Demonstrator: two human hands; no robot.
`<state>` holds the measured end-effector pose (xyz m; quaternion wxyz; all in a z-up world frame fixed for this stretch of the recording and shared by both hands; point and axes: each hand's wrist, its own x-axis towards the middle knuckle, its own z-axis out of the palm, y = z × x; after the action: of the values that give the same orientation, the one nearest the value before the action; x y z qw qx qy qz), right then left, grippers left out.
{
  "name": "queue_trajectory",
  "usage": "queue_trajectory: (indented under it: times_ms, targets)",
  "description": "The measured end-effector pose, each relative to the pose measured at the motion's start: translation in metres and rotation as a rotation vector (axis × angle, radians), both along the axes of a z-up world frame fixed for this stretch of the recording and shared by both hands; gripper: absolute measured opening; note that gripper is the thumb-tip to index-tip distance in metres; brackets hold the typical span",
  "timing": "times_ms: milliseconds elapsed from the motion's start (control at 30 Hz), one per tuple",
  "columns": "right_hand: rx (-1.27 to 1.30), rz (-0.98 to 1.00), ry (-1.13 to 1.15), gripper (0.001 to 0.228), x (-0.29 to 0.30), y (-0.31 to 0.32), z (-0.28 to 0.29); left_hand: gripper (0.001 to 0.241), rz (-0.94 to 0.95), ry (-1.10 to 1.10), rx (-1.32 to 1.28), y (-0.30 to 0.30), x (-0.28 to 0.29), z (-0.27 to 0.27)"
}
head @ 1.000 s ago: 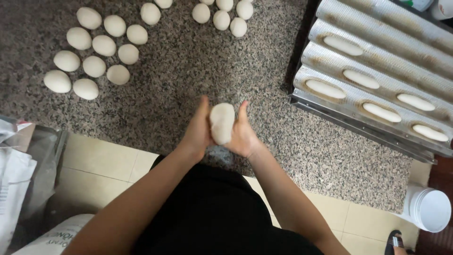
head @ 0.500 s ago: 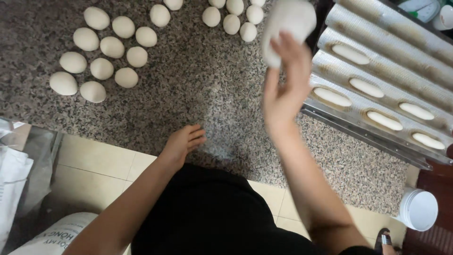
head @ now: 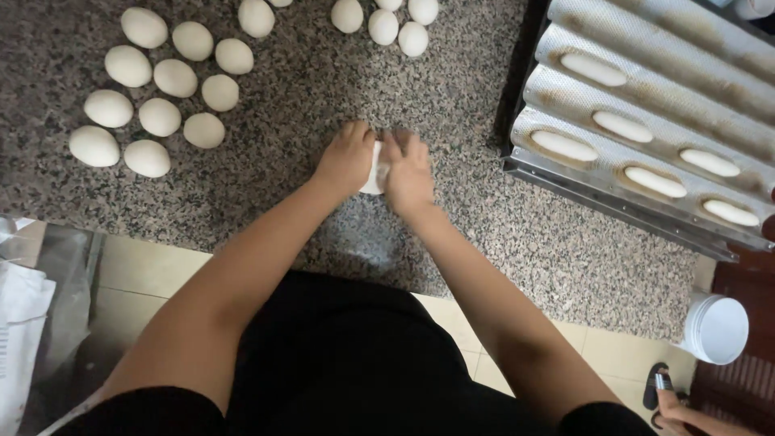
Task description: Shaping dough balls into rolls and placing them into a specialized baking tray.
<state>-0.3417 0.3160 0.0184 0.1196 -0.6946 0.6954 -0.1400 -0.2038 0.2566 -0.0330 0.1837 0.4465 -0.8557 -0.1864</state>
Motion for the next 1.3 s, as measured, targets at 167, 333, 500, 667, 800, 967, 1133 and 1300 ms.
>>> queue_trajectory:
  times_ms: [167,333,500,667,800,967,1133,1300]
  targets:
    - [0.033,0.127,0.405,0.072,0.022,0.024,0.001,0.039,-0.139,-0.116,-0.067,0.032,0.015,0.009]
    - [-0.027,0.136,0.388,0.068,0.022,0.049,-0.042,0.051,-0.176,0.065,-0.213,0.049,0.026,-0.001]
    - [0.055,0.154,0.209,0.05,0.006,0.031,-0.04,0.035,-0.166,0.024,-0.019,0.035,0.022,0.008]
    - [0.165,-0.08,-0.122,0.042,0.007,0.016,0.0,0.034,-0.078,0.092,0.064,0.017,0.02,0.025]
    - [-0.014,-0.13,0.014,0.057,0.017,0.026,-0.02,0.043,-0.159,0.122,0.013,0.024,0.018,0.033]
    - [-0.09,0.003,0.143,0.059,0.039,0.054,-0.032,0.047,-0.276,0.054,-0.072,0.05,0.034,-0.003]
    - [-0.133,0.012,0.163,0.051,0.038,0.052,-0.039,0.049,-0.314,0.062,-0.218,0.043,0.038,-0.002]
    - [0.134,-0.192,-0.155,0.037,0.024,0.035,-0.005,0.046,-0.19,0.172,0.224,0.033,0.039,0.045]
